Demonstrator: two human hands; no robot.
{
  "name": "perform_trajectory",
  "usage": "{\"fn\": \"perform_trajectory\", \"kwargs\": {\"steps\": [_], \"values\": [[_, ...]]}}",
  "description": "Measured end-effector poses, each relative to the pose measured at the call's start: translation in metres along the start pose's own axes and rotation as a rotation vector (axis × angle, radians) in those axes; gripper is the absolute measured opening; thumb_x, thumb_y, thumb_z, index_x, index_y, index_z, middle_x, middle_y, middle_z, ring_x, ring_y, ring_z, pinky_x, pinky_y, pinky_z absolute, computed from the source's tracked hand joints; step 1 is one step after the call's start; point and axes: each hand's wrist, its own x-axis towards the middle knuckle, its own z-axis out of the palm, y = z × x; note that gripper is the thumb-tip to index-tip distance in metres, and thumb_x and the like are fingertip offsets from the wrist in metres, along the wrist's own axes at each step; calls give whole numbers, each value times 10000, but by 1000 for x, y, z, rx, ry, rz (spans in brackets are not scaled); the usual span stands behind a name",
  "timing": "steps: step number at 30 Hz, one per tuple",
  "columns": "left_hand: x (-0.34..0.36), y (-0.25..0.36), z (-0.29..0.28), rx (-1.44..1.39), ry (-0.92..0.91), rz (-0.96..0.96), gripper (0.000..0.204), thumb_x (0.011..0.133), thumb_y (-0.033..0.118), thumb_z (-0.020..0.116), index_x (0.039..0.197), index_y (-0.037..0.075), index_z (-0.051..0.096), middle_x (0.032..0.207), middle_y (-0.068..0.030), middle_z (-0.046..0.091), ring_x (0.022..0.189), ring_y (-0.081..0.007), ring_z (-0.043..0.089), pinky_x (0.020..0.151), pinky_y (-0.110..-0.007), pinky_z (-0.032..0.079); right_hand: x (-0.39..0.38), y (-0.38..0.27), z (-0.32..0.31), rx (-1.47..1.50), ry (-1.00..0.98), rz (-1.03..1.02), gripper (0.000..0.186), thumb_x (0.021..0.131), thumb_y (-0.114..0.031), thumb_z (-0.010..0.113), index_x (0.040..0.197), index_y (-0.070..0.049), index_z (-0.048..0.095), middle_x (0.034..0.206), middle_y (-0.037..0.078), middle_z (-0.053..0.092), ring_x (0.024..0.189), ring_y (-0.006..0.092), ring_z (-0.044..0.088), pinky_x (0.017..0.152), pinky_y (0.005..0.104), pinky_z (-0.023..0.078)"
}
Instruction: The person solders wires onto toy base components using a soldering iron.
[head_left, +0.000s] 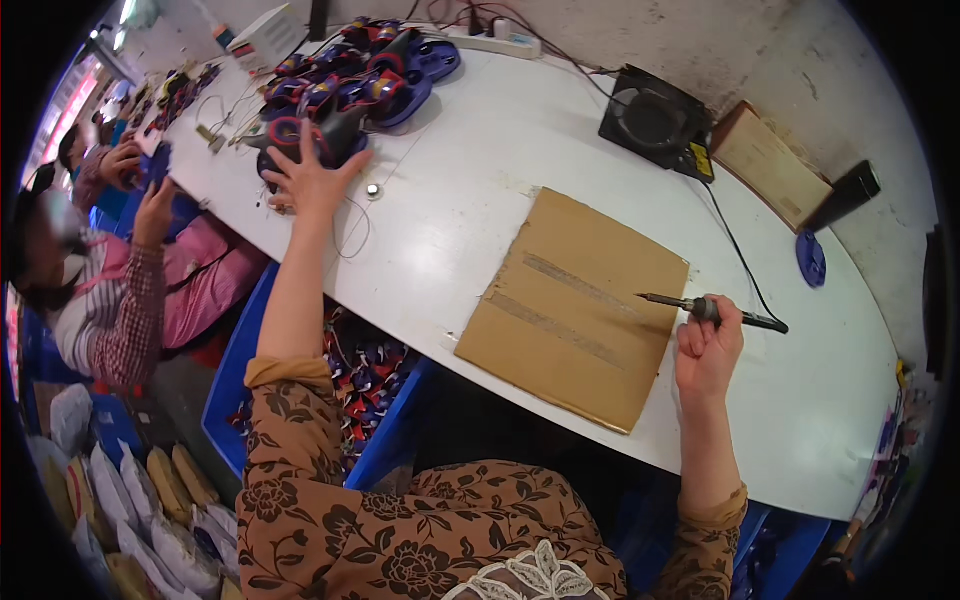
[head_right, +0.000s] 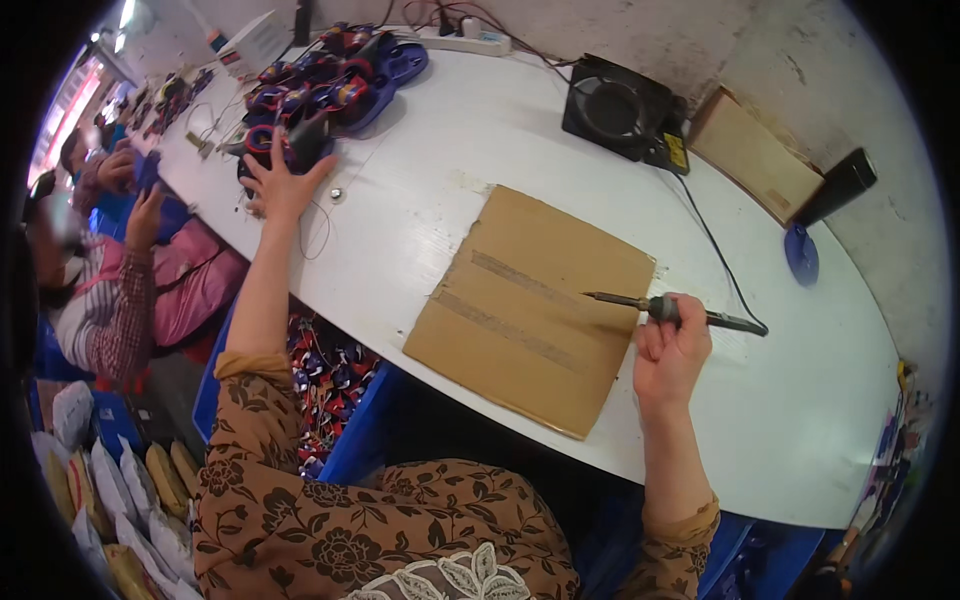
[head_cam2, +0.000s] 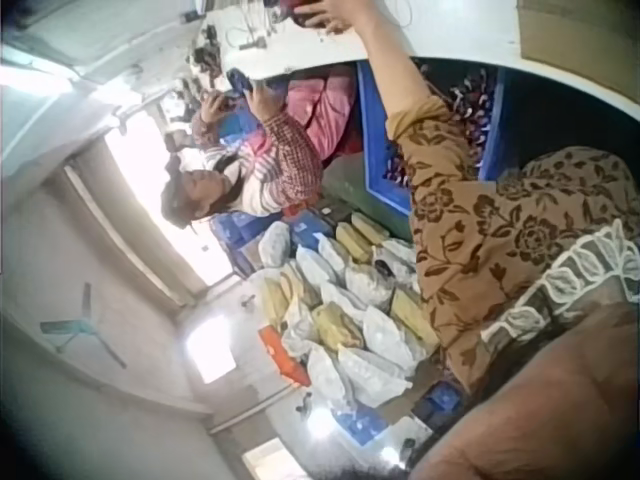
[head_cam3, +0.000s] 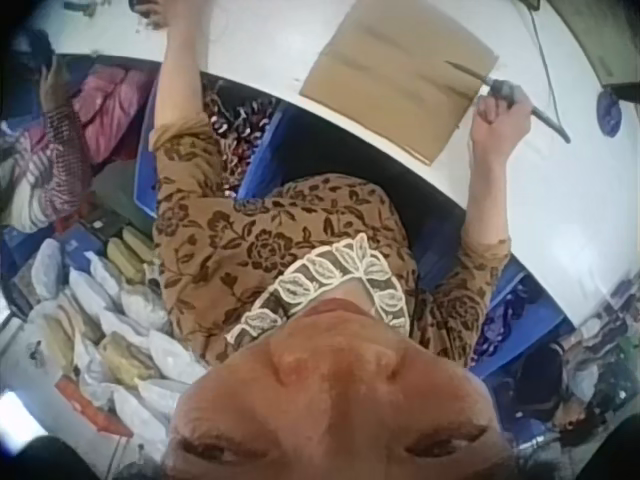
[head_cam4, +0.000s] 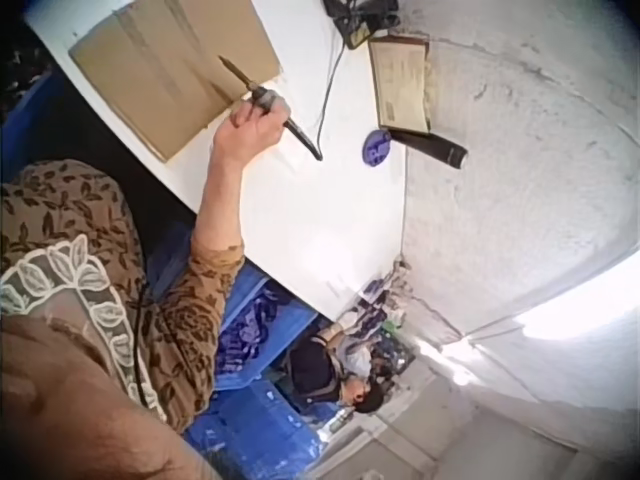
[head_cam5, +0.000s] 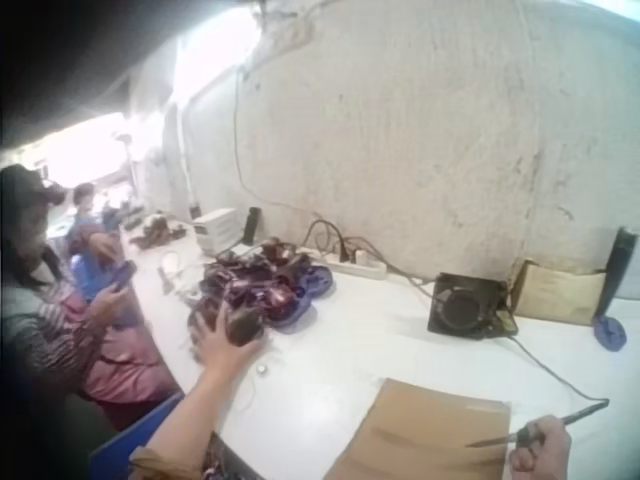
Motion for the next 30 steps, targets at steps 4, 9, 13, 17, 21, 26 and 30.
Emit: {"fn": "perform_trajectory", "kwargs": {"steps": [4, 9, 13, 17, 21, 26, 30], "values": [[51, -37, 24, 163, 535, 429, 909, 641, 520, 686, 1311, 20, 328, 1272, -223, 411, 1185, -387, 363, 993, -441, 287, -7, 2, 10, -98, 70, 32, 166, 832, -198, 527, 704, -144, 436, 568, -43, 362, 438, 46, 304, 373, 210, 243], [-52, 91, -74, -262, 655, 714, 579, 713, 237, 731, 1180, -4, 491, 1158, -155, 526, 1052, -303, 493, 938, -397, 361, 5, 18, 3, -17, -1, 109, 191, 832, -213, 535, 705, -87, 465, 543, -10, 384, 392, 60, 335, 353, 221, 234], [-153, 214, -118, -954, 127, 1109, 372, 755, -6, 634, 1114, 14, 543, 1154, -121, 535, 1085, -245, 499, 927, -342, 374, 7, 16, -6, 32, 8, 20, 181, 834, -196, 530, 720, -77, 455, 569, 2, 412, 390, 66, 346, 358, 218, 259], [-239, 326, -130, -1021, -336, 1483, 304, 724, 37, 655, 1018, 33, 576, 1093, -135, 550, 1049, -256, 515, 880, -329, 394, 7, 23, -10, -33, -46, -48, 230, 840, -220, 519, 686, -63, 450, 570, 9, 447, 422, 63, 391, 381, 235, 312], [-294, 441, -77, -660, -656, 1643, 405, 786, 215, 612, 1129, 21, 518, 1182, -183, 507, 1109, -324, 474, 930, -395, 367, 15, 32, -9, -407, -13, -203, 359, 846, -288, 509, 592, -40, 453, 512, -11, 443, 480, 73, 436, 408, 272, 329], [-345, 526, 2, -486, -278, 1714, 586, 761, 298, 625, 1222, -11, 439, 1218, -239, 465, 1120, -400, 442, 966, -392, 345, 17, 56, 2, -22, -207, -342, 273, 794, -272, 561, 786, 1, 554, 681, 93, 576, 654, 210, 564, 583, 326, 433], [-361, 541, 16, -179, -557, 1674, 701, 676, 279, 672, 1260, 6, 396, 1228, -271, 428, 1139, -394, 417, 947, -395, 361, 17, 46, -2, -61, -203, -529, 299, 752, -236, 617, 942, -9, 579, 800, 167, 614, 764, 303, 607, 697, 368, 463]]}}
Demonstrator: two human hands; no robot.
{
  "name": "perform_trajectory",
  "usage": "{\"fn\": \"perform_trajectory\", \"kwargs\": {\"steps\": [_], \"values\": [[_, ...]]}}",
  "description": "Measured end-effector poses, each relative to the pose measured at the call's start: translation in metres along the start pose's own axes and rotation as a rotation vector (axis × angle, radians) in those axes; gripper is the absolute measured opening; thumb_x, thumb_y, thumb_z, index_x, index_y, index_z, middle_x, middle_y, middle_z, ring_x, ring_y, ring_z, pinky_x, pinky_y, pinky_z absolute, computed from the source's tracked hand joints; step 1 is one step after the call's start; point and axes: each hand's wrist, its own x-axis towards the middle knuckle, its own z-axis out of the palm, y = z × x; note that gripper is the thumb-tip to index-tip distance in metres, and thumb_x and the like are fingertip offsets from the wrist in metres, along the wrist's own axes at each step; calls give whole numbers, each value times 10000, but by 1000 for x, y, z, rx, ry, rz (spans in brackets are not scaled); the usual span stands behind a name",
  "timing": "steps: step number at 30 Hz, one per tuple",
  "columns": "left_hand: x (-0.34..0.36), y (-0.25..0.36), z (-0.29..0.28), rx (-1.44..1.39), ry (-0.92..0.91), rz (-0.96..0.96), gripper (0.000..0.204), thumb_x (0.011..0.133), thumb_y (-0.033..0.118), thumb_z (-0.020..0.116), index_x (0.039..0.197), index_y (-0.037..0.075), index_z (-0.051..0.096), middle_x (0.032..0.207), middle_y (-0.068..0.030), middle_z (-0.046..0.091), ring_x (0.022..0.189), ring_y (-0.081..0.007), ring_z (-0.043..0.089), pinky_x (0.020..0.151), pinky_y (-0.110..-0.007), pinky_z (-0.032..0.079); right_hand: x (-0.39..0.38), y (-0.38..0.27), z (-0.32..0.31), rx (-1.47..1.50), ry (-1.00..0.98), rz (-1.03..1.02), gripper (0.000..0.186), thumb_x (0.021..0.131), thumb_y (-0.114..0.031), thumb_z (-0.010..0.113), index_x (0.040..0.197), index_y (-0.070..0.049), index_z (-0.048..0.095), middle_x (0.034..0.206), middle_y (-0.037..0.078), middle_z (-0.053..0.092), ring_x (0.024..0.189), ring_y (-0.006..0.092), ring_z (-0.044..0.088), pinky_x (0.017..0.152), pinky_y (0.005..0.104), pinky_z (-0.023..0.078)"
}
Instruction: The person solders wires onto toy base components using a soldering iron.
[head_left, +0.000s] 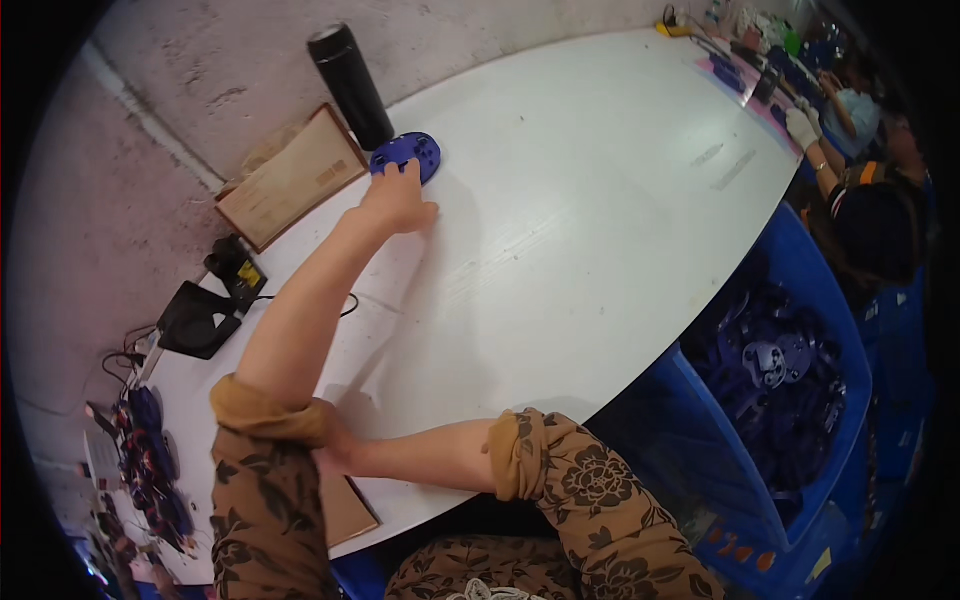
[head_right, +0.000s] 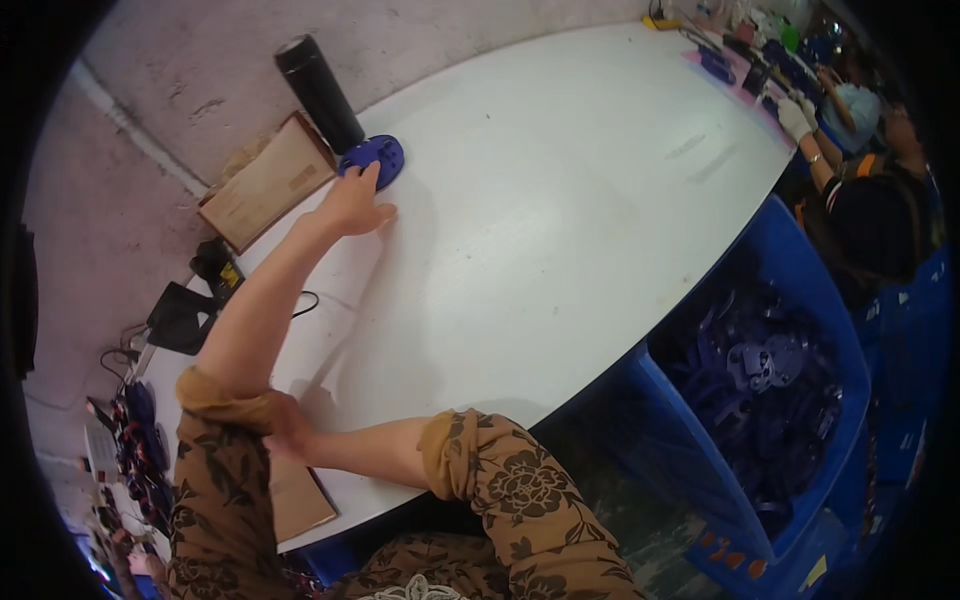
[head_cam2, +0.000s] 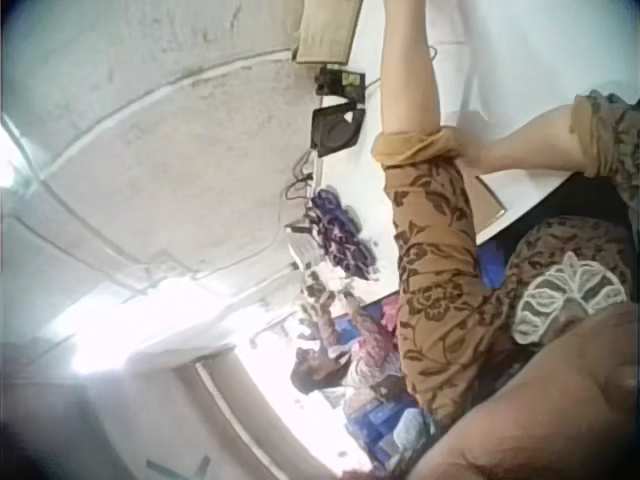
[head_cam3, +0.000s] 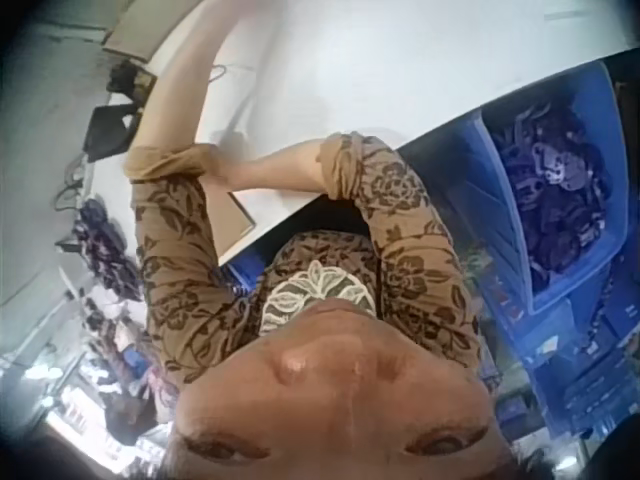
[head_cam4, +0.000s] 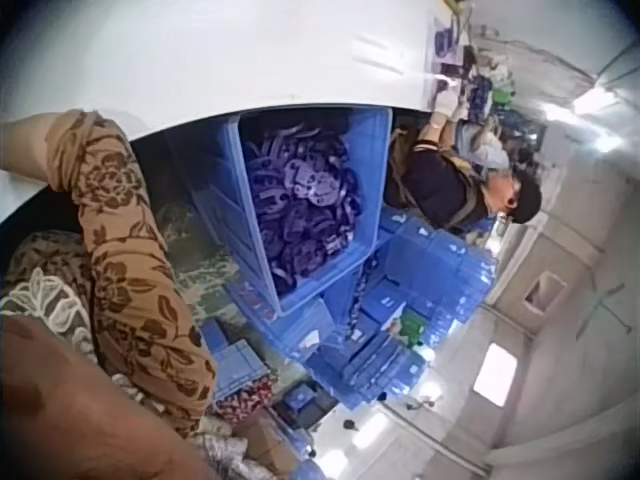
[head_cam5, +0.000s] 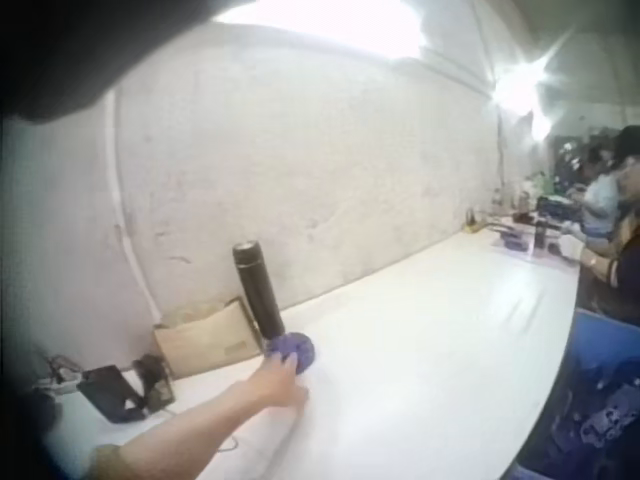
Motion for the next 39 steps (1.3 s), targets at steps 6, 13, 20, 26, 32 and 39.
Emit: {"fn": "perform_trajectory", "kwargs": {"steps": [6, 13, 20, 26, 32, 39], "values": [[-24, 72, -67, -178, -216, 248, 973, 446, 120, 797, 1315, 121, 360, 1258, -262, 387, 1181, -382, 368, 951, -373, 362, 13, -40, -15, -141, 9, 548, 333, 779, -256, 597, 907, 48, 552, 804, 189, 614, 823, 323, 613, 680, 383, 459], [-13, 87, -33, -280, -399, 416, 982, 405, 153, 809, 1280, 69, 373, 1246, -175, 401, 1144, -344, 393, 976, -400, 338, -2, 32, 4, 298, -155, 100, 449, 708, 0, 596, 1136, -32, 463, 1162, 117, 505, 1083, 208, 471, 901, 335, 368], [-87, 169, -59, -128, -349, 522, 692, 441, 260, 792, 976, -26, 459, 992, -196, 507, 911, -355, 498, 778, -373, 433, -17, -5, -14, 56, -96, 157, 338, 707, -103, 570, 1021, -34, 466, 974, 101, 457, 911, 221, 454, 764, 344, 363], [-125, 187, -47, -260, -72, 520, 691, 443, 319, 791, 912, -56, 448, 909, -215, 491, 900, -349, 484, 768, -387, 436, -9, -8, -12, -406, -84, 110, 278, 706, -191, 548, 922, -36, 469, 813, 87, 415, 764, 233, 439, 646, 352, 359], [-131, 213, -14, -227, 272, 422, 1018, 512, 466, 762, 1262, -55, 314, 1189, -300, 393, 1114, -412, 402, 904, -452, 383, 9, 18, -4, -493, 63, 35, 246, 751, -260, 554, 721, -16, 540, 630, 47, 518, 592, 161, 482, 517, 327, 381], [-208, 196, -80, -229, -169, 410, 808, 519, 392, 729, 1169, 5, 446, 1068, -255, 487, 1003, -384, 459, 876, -462, 347, 17, 0, -9, -266, 254, 424, 301, 760, -278, 538, 605, -20, 521, 501, 30, 465, 456, 123, 440, 421, 313, 353]]}}
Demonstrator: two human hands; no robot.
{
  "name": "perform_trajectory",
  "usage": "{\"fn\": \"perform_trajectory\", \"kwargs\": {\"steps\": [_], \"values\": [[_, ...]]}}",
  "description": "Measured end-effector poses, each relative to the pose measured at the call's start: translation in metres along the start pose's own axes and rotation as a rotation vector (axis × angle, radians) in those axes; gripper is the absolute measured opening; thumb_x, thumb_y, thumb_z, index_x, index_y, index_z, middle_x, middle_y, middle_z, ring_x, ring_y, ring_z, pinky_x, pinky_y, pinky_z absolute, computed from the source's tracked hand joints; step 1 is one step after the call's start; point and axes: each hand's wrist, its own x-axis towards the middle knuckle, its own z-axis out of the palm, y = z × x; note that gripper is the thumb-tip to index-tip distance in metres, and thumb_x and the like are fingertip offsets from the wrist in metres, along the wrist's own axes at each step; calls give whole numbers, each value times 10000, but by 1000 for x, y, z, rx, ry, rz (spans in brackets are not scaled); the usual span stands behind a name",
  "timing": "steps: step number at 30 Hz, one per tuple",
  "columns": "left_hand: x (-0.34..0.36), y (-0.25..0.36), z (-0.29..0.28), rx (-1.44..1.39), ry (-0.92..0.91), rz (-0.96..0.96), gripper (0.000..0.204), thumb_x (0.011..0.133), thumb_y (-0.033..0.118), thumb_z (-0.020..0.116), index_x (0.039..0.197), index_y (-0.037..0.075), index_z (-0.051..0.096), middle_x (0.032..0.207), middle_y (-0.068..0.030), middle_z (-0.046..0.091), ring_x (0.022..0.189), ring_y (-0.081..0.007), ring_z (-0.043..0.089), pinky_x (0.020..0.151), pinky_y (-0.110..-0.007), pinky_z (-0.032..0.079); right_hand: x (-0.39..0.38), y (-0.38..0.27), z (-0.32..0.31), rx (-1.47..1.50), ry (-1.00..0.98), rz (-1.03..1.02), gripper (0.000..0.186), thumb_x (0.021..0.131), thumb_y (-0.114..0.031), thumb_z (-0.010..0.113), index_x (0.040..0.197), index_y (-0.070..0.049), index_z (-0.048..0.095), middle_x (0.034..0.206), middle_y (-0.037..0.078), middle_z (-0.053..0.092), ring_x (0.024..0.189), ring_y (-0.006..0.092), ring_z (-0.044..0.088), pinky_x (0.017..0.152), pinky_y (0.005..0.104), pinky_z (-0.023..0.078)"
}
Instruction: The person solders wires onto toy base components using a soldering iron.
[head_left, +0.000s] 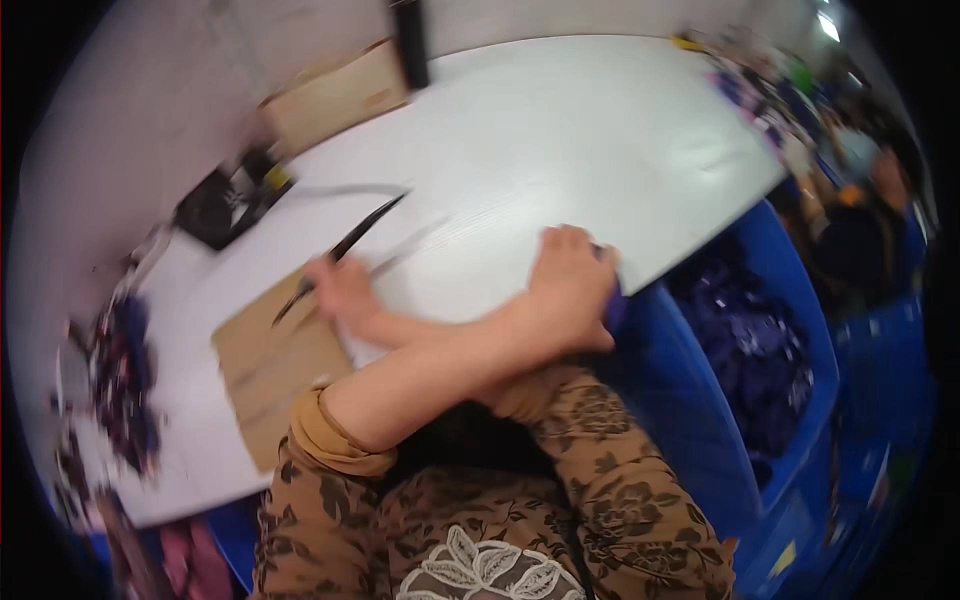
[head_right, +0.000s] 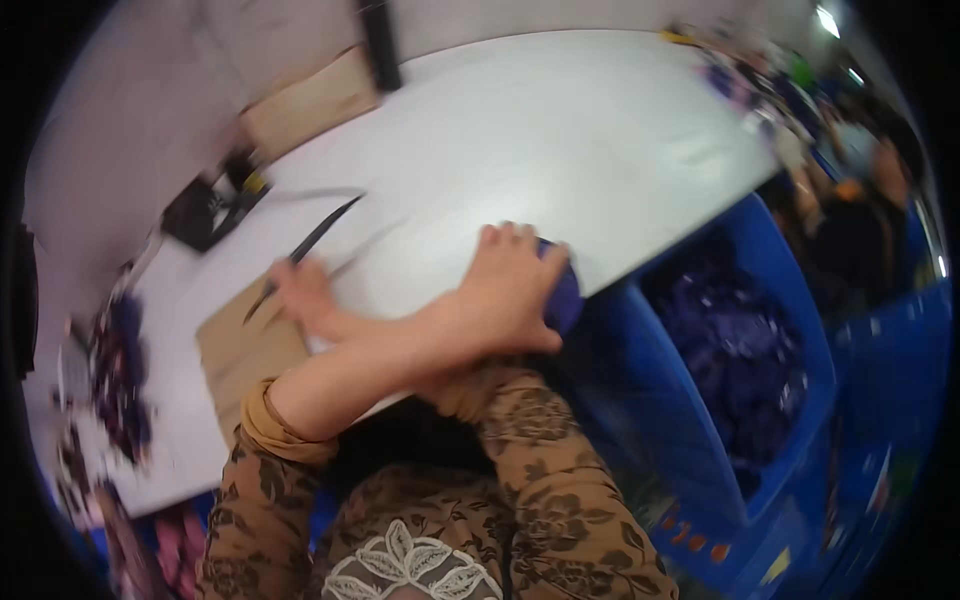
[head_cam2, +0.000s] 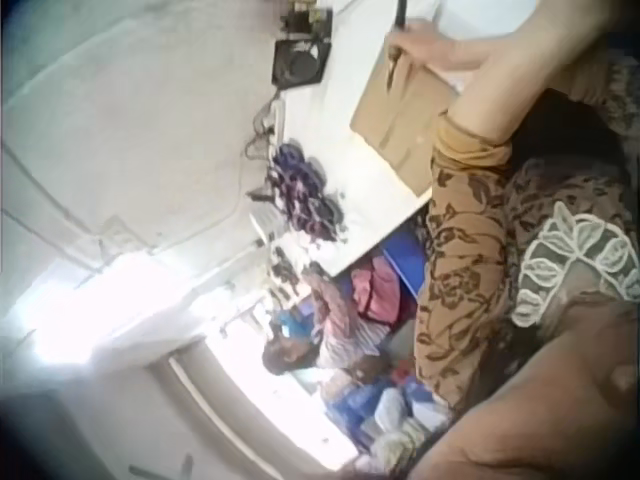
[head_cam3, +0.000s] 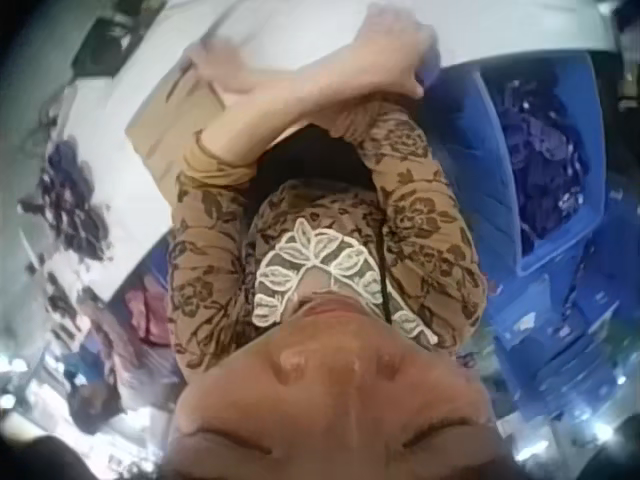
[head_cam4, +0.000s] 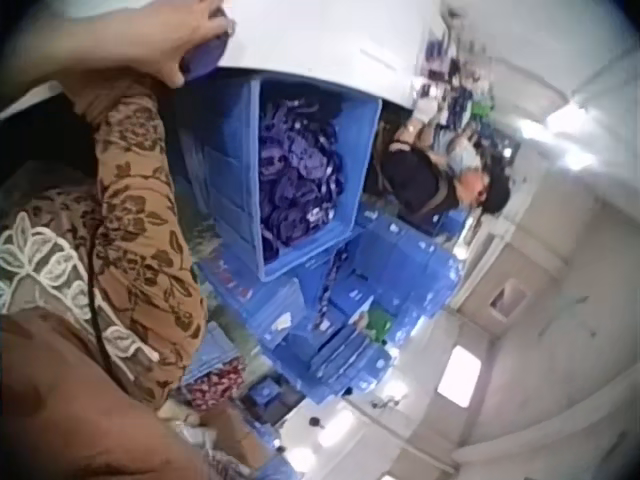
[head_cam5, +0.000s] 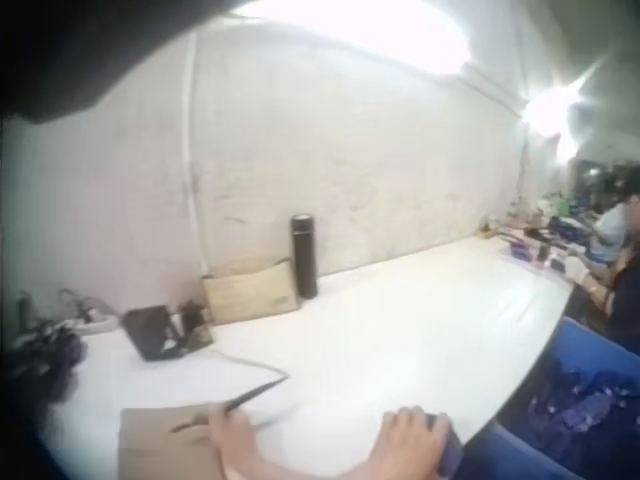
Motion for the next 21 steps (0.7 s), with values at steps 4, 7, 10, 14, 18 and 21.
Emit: {"fn": "perform_trajectory", "kwargs": {"steps": [4, 7, 10, 14, 18, 21], "values": [[-117, -4, -30, -64, 578, -38, 853, 514, 309, 756, 1231, 10, 404, 1150, -243, 442, 1076, -390, 412, 917, -467, 302, 10, -20, -35, 99, 16, -69, 322, 802, -271, 512, 547, -75, 499, 444, 20, 427, 375, 123, 410, 373, 295, 334], [-200, -59, -16, -83, 938, -403, 893, 502, 306, 777, 1269, 52, 396, 1206, -194, 424, 1137, -357, 390, 949, -453, 283, 13, -25, -25, 243, 69, 80, 268, 771, -243, 540, 568, -88, 458, 446, -9, 363, 363, 98, 331, 357, 278, 272], [-260, -78, 7, 57, 881, -877, 914, 494, 327, 785, 1284, 83, 396, 1231, -187, 411, 1167, -342, 376, 969, -443, 270, 12, -29, -19, 374, -5, 59, 258, 753, -212, 567, 573, -100, 419, 444, -29, 314, 363, 79, 288, 347, 261, 231], [-294, -94, 45, 211, 603, -1076, 928, 491, 365, 793, 1287, 94, 400, 1264, -179, 392, 1166, -344, 372, 978, -449, 254, 11, -26, -22, 414, -47, 104, 253, 793, -183, 559, 606, -111, 404, 468, -42, 285, 376, 65, 246, 355, 246, 192], [-320, -94, 51, 228, 958, -1011, 717, 591, 312, 766, 1209, 85, 482, 1223, -155, 446, 1126, -322, 416, 953, -428, 290, 21, -25, -41, 465, -118, 165, 183, 841, -146, 524, 704, -97, 414, 503, -39, 266, 410, 62, 221, 390, 229, 189], [-414, -109, 90, 398, 1317, -1167, 430, 709, 191, 694, 1094, 64, 551, 1134, -148, 513, 1066, -307, 465, 912, -378, 344, 20, -31, -38, 450, -112, 154, 203, 849, -142, 514, 701, -69, 396, 514, -23, 269, 416, 71, 218, 396, 239, 175]]}}
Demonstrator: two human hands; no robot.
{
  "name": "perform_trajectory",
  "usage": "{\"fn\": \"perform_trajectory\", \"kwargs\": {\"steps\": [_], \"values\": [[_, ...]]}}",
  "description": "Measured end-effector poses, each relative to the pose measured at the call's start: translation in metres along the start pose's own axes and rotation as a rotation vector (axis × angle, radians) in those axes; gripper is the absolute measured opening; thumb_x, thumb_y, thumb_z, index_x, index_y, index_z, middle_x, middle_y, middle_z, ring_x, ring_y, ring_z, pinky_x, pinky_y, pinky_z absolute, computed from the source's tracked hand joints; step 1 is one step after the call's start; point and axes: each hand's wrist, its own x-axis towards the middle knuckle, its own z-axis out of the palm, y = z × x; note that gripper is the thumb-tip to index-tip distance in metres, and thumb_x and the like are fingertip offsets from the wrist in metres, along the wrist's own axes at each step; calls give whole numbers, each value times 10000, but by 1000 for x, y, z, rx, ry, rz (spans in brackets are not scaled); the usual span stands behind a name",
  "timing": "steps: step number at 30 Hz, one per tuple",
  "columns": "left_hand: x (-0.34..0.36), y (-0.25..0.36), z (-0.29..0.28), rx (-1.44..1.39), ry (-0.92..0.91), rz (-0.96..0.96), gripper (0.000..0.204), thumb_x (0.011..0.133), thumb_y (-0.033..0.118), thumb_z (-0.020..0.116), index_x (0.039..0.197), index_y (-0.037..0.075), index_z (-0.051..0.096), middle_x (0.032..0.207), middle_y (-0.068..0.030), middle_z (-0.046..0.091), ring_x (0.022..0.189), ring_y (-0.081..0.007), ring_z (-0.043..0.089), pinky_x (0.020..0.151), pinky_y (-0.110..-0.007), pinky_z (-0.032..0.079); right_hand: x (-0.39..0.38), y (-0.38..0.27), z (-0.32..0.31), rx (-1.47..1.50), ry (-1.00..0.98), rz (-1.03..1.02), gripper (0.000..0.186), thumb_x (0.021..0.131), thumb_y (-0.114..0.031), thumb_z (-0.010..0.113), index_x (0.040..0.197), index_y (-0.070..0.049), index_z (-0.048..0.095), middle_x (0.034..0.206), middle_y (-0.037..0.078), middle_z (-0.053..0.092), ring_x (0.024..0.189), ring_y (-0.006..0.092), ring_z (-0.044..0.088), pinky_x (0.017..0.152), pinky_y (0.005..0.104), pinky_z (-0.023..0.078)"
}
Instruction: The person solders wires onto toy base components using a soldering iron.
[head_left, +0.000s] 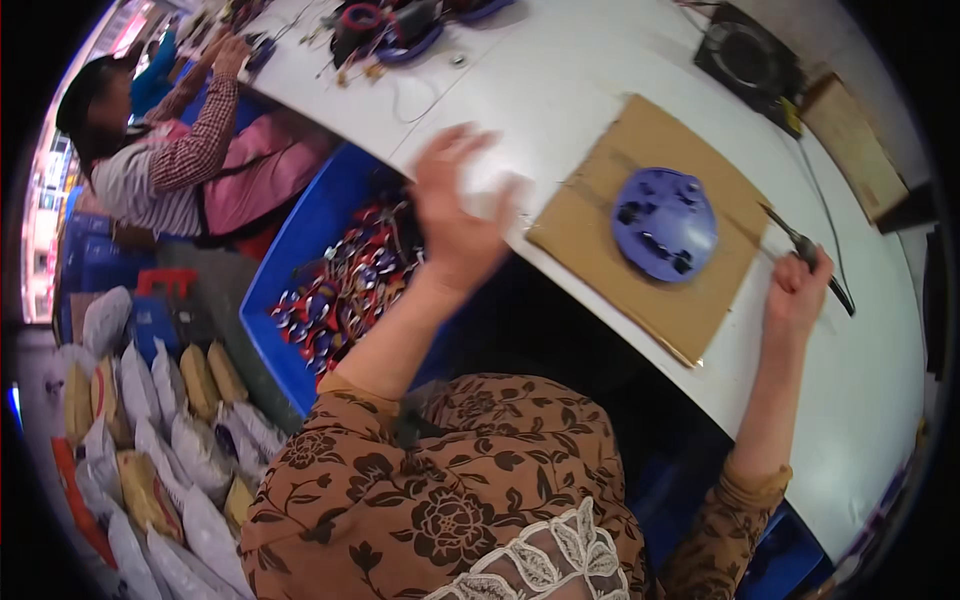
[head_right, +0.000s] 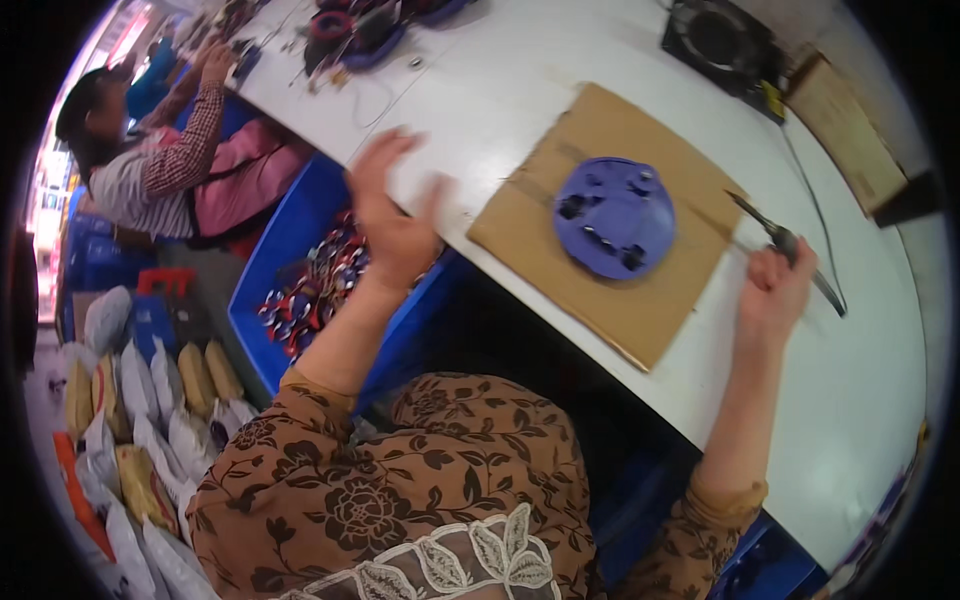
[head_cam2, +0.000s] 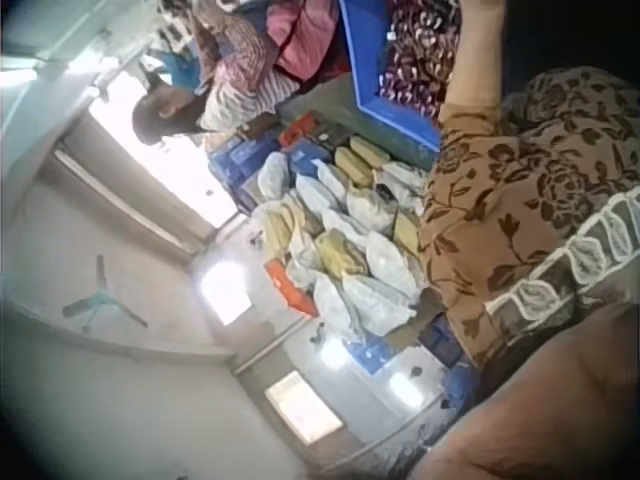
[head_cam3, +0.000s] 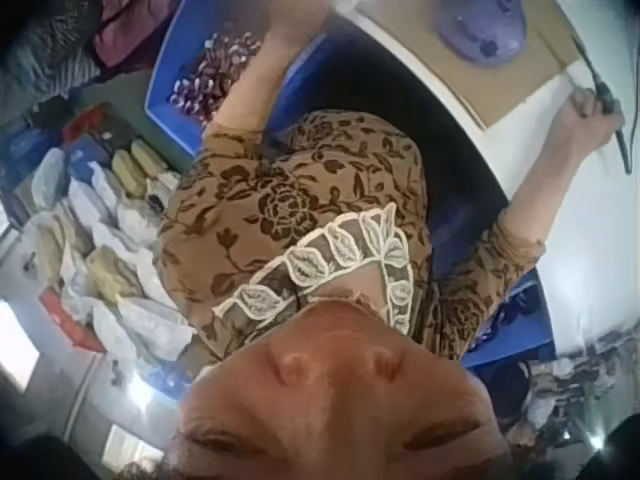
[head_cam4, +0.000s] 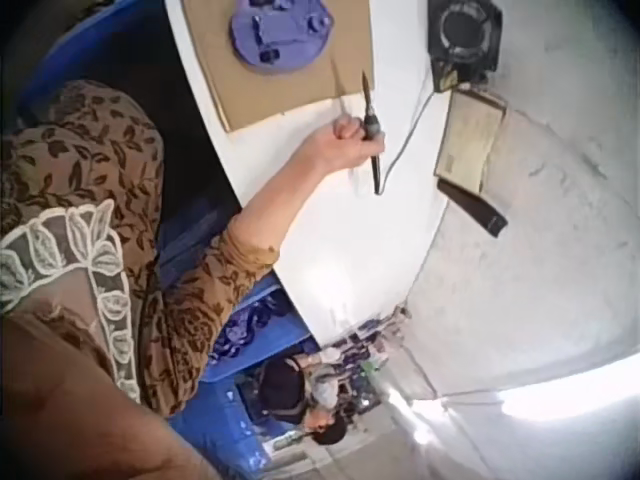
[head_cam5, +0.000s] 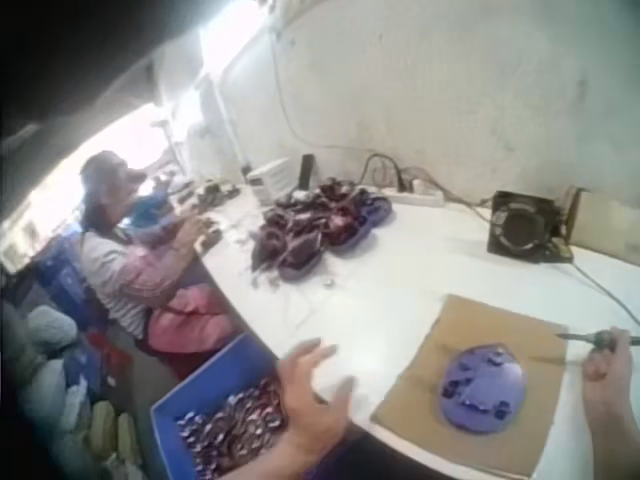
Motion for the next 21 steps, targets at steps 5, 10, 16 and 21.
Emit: {"fn": "perform_trajectory", "kwargs": {"steps": [5, 10, 16, 21], "values": [[-87, -193, -88, 235, 158, -569, 202, 810, 181, 621, 875, -9, 645, 778, -70, 644, 669, -97, 568, 659, -258, 464, 12, 3, -11, -29, -85, 65, 238, 854, -142, 504, 674, -63, 369, 495, -18, 207, 421, 76, 205, 394, 226, 176], [-152, -225, -144, 375, -136, -773, 190, 794, 177, 625, 851, -2, 656, 731, -89, 663, 654, -123, 612, 634, -272, 474, 15, -1, -23, -3, -67, 115, 298, 862, -131, 490, 630, -88, 307, 495, -15, 199, 418, 74, 200, 378, 220, 172], [-184, -231, -186, 584, -369, -642, 122, 782, 147, 612, 800, 35, 656, 737, -137, 638, 665, -255, 632, 607, -333, 481, 8, 8, -9, -110, -32, 61, 363, 871, -121, 472, 595, -99, 238, 494, 1, 191, 436, 91, 204, 416, 244, 188], [-235, -178, -157, 521, -1492, -433, 220, 711, 56, 506, 907, 70, 605, 920, -175, 604, 854, -331, 585, 705, -423, 473, 16, -11, -11, -117, -38, 93, 303, 865, -123, 464, 623, -98, 284, 487, -15, 214, 419, 84, 211, 374, 238, 143]]}}
